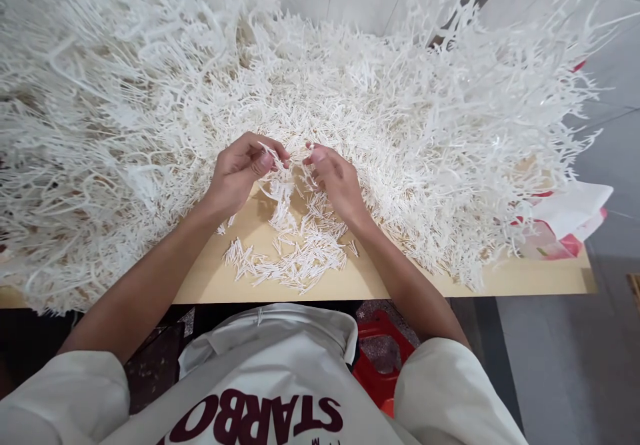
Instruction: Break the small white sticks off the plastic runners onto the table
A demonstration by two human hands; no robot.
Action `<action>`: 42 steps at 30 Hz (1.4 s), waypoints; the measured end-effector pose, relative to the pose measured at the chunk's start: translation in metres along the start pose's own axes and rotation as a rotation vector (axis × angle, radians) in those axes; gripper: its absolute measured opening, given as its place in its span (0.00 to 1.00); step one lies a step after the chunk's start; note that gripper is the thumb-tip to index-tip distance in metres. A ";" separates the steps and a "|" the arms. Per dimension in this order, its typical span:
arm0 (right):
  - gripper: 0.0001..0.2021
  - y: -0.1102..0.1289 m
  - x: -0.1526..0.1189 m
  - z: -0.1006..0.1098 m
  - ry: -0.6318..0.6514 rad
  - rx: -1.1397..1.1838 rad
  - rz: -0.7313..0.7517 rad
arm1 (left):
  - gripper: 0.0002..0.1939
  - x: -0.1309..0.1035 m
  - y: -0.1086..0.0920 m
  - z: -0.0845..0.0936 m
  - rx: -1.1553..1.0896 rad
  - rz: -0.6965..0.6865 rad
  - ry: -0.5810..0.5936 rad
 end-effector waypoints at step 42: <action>0.21 0.028 -0.016 -0.012 -0.043 -0.740 0.557 | 0.15 -0.003 0.006 0.030 -1.011 0.500 -0.579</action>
Point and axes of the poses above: each hand's wrist, its own x-axis towards the middle knuckle, its own z-axis out of the back of the hand, y = z × x, the point moved 6 cm from there along x, towards the middle knuckle, and after that the axes turned 4 degrees about -z, right-handed, at the moved point
